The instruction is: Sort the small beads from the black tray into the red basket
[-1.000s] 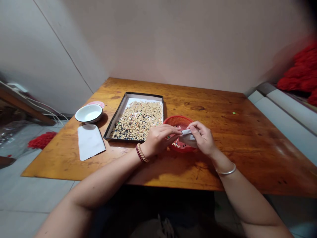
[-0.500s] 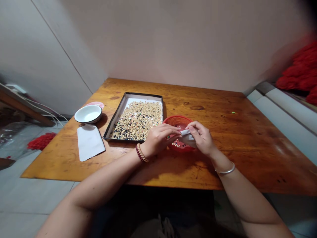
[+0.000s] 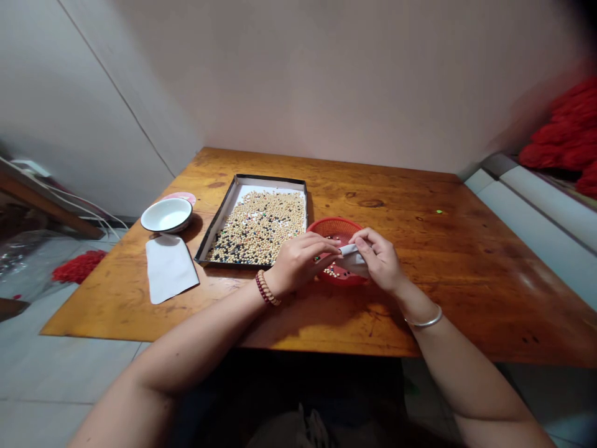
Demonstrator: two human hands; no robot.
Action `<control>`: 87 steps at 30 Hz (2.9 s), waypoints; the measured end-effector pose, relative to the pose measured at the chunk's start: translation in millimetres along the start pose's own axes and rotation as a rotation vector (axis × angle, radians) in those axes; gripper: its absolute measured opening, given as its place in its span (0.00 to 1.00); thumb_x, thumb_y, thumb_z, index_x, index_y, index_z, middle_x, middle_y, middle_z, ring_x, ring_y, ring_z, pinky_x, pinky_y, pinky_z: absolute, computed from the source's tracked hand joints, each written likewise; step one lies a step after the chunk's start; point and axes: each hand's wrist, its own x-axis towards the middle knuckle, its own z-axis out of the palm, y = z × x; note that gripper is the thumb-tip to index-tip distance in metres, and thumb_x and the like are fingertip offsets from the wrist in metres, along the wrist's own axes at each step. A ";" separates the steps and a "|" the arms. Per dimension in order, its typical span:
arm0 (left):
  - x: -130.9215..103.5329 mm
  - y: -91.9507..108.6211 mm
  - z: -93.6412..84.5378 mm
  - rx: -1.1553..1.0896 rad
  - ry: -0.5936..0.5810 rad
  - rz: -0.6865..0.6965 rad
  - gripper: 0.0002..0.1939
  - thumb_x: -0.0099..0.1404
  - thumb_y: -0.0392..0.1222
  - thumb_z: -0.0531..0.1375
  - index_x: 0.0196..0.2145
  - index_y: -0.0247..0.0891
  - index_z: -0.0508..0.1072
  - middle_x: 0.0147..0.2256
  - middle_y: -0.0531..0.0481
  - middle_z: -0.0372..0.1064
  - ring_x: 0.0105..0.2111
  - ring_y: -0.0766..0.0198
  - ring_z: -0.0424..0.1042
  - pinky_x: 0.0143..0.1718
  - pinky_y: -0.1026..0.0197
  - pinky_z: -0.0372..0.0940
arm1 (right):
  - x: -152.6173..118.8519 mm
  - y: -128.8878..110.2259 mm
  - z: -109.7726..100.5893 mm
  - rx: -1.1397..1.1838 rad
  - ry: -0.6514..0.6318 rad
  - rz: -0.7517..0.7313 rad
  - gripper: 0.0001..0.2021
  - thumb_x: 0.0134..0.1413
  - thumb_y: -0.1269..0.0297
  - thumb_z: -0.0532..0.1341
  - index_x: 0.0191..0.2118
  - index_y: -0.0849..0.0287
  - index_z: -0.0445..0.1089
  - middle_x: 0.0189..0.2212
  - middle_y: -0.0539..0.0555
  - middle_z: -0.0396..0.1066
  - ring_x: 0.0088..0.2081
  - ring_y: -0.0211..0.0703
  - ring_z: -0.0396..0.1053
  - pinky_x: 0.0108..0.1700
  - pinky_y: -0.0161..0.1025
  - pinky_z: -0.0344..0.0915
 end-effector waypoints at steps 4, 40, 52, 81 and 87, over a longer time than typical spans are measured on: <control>0.6 0.8 -0.2 0.004 -0.003 -0.006 0.05 0.63 0.39 0.62 0.38 0.38 0.74 0.39 0.49 0.76 0.40 0.67 0.74 0.43 0.60 0.71 | -0.3 0.9 0.7 0.015 0.010 0.013 0.14 0.62 0.52 0.54 0.34 0.56 0.67 0.29 0.50 0.69 0.30 0.39 0.67 0.33 0.35 0.63; -6.6 3.4 6.0 0.088 0.096 -0.038 0.08 0.63 0.43 0.63 0.36 0.37 0.72 0.29 0.52 0.75 0.26 0.71 0.72 0.29 0.68 0.66 | -6.2 -7.0 4.3 -0.054 -0.032 -0.010 0.11 0.62 0.56 0.55 0.38 0.56 0.69 0.32 0.52 0.73 0.33 0.40 0.71 0.36 0.36 0.65; -3.1 2.4 1.4 0.058 0.154 -0.108 0.07 0.62 0.42 0.64 0.34 0.36 0.72 0.29 0.52 0.74 0.27 0.71 0.72 0.30 0.68 0.66 | -2.7 -11.5 1.8 -0.205 -0.129 -0.097 0.10 0.61 0.60 0.57 0.39 0.54 0.75 0.33 0.51 0.77 0.34 0.41 0.73 0.38 0.35 0.66; -2.5 3.5 6.3 -0.022 -0.062 -0.201 0.06 0.68 0.36 0.54 0.36 0.34 0.70 0.35 0.46 0.71 0.35 0.64 0.69 0.38 0.61 0.65 | -4.2 -3.0 7.5 -0.252 -0.088 -0.182 0.07 0.59 0.62 0.59 0.35 0.56 0.74 0.32 0.52 0.77 0.33 0.42 0.74 0.39 0.37 0.68; -1.1 0.9 5.0 -0.041 -0.096 -0.207 0.06 0.68 0.40 0.57 0.38 0.37 0.72 0.36 0.48 0.72 0.36 0.65 0.70 0.40 0.61 0.65 | -2.3 -4.3 7.0 -0.264 -0.055 -0.211 0.06 0.59 0.64 0.59 0.35 0.56 0.74 0.32 0.53 0.77 0.34 0.42 0.74 0.40 0.38 0.68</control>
